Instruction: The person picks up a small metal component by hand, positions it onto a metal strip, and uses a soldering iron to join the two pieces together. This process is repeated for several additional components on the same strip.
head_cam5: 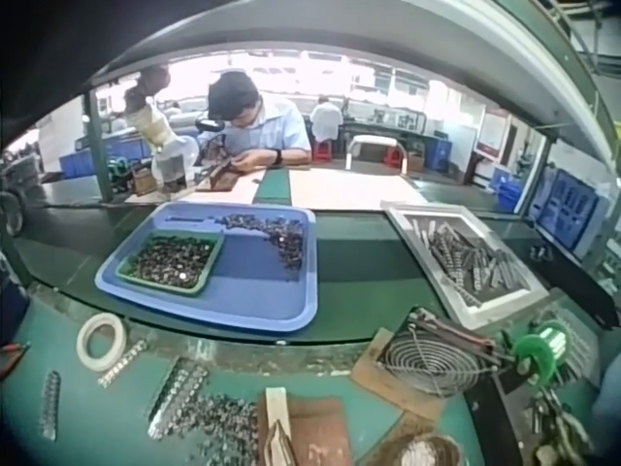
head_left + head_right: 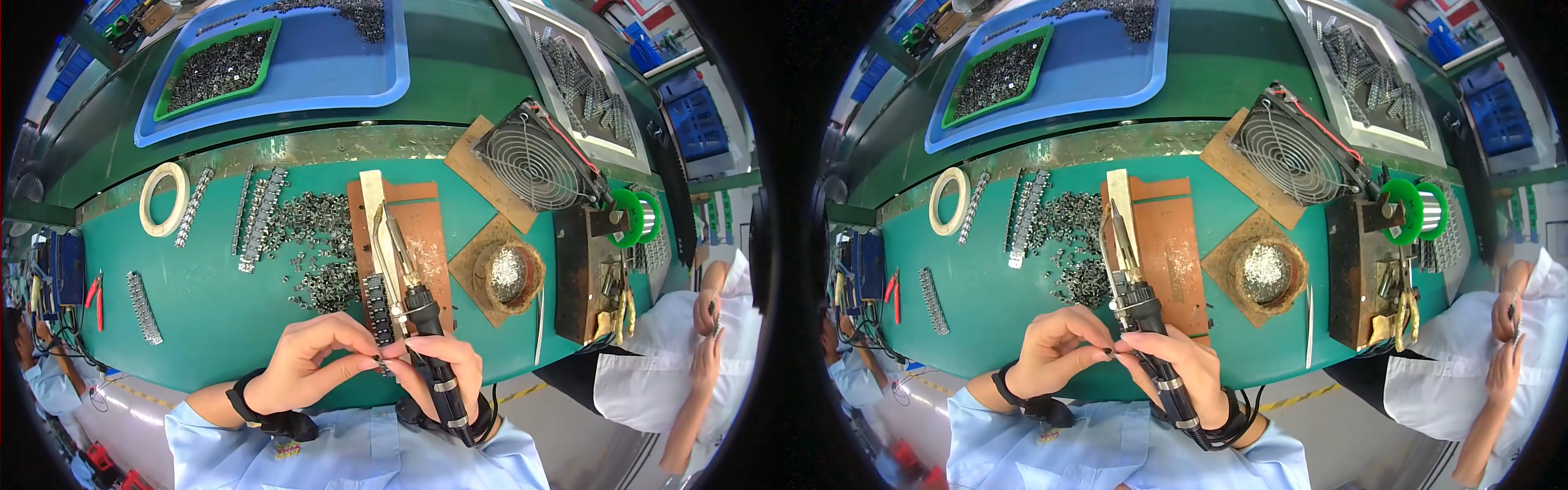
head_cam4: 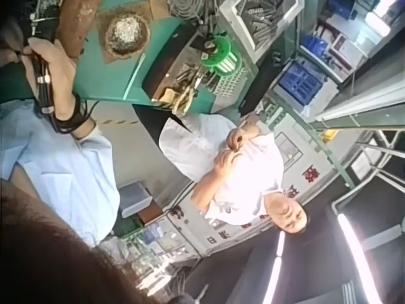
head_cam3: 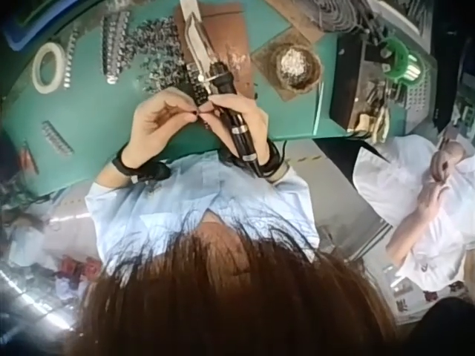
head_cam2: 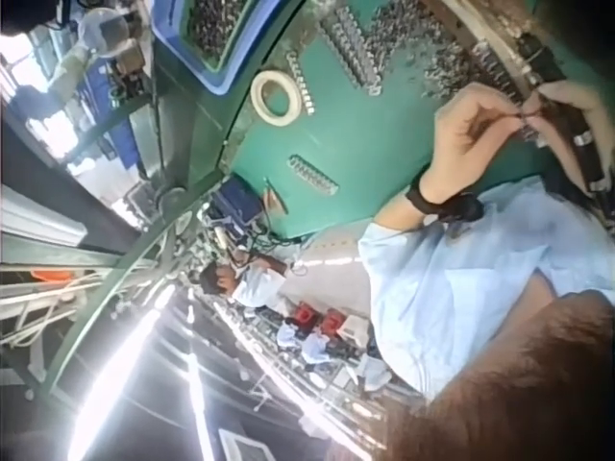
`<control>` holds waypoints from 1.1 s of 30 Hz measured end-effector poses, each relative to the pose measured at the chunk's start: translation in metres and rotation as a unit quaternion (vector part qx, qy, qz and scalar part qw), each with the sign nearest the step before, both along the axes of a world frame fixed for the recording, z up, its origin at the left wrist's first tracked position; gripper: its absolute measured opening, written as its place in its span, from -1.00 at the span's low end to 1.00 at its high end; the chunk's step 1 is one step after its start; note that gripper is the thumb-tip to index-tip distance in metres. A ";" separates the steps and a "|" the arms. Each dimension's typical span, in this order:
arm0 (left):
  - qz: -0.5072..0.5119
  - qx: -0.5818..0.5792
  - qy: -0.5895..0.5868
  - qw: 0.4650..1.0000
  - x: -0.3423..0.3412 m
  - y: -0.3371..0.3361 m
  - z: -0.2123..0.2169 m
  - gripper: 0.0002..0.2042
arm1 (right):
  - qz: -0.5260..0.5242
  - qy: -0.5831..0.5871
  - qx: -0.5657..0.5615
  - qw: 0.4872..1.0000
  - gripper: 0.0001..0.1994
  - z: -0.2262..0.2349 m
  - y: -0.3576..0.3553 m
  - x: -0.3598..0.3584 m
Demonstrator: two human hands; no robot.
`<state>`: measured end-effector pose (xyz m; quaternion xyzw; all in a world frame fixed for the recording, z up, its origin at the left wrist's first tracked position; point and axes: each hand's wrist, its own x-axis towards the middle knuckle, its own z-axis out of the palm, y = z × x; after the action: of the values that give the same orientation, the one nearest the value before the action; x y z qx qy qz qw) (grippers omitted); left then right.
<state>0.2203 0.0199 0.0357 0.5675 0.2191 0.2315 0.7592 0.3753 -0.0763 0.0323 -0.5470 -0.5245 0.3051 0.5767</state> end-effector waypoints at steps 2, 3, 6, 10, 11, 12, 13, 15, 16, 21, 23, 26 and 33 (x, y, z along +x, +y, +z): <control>0.004 0.027 -0.004 1.000 -0.002 0.000 0.000 -0.86 | -0.010 -0.006 0.013 1.000 -0.58 -0.001 0.002 -0.002; 0.002 0.053 0.006 0.999 -0.004 0.001 -0.001 -0.86 | -0.009 -0.006 0.012 1.000 -0.58 -0.001 0.002 -0.003; -0.001 0.106 0.025 0.994 -0.006 0.001 -0.001 -0.86 | -0.002 -0.038 0.033 0.999 -0.58 -0.001 0.004 -0.003; 0.004 0.118 0.028 0.993 -0.006 0.000 0.001 -0.86 | -0.032 -0.023 0.056 0.998 -0.59 -0.005 0.004 -0.006; 0.004 0.121 0.029 0.992 -0.006 0.000 0.001 -0.86 | -0.032 -0.023 0.055 0.998 -0.59 -0.003 0.003 -0.006; 0.003 0.124 0.030 0.992 -0.006 -0.001 0.001 -0.86 | -0.023 -0.038 0.046 0.998 -0.58 -0.001 0.003 -0.004; 0.003 0.126 0.031 0.992 -0.006 -0.001 0.000 -0.86 | -0.013 -0.053 0.037 0.998 -0.57 0.001 0.003 -0.003; 0.005 0.121 0.027 0.992 -0.006 -0.001 -0.001 -0.86 | -0.005 -0.068 0.028 0.997 -0.56 0.002 0.003 -0.002; 0.008 0.115 0.024 0.993 -0.006 -0.002 -0.002 -0.86 | -0.006 -0.070 0.032 0.997 -0.56 0.002 0.003 -0.002; 0.012 0.107 0.017 0.994 -0.006 -0.003 -0.003 -0.87 | -0.022 -0.055 0.056 0.997 -0.57 -0.002 0.005 -0.003; 0.015 0.086 0.018 0.996 -0.004 -0.004 -0.002 -0.87 | -0.029 -0.047 0.064 0.996 -0.57 -0.004 0.005 -0.004; 0.019 0.041 0.019 0.999 -0.003 -0.006 -0.001 -0.87 | -0.054 -0.053 0.053 0.996 -0.56 -0.006 0.002 -0.006; 0.028 0.137 0.071 0.988 -0.002 -0.006 -0.003 -0.87 | -0.068 -0.074 0.057 0.993 -0.55 -0.008 0.003 -0.009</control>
<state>0.2179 0.0139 0.0324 0.6750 0.2546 0.2395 0.6497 0.3667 -0.0736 0.0244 -0.5687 -0.5440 0.1929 0.5861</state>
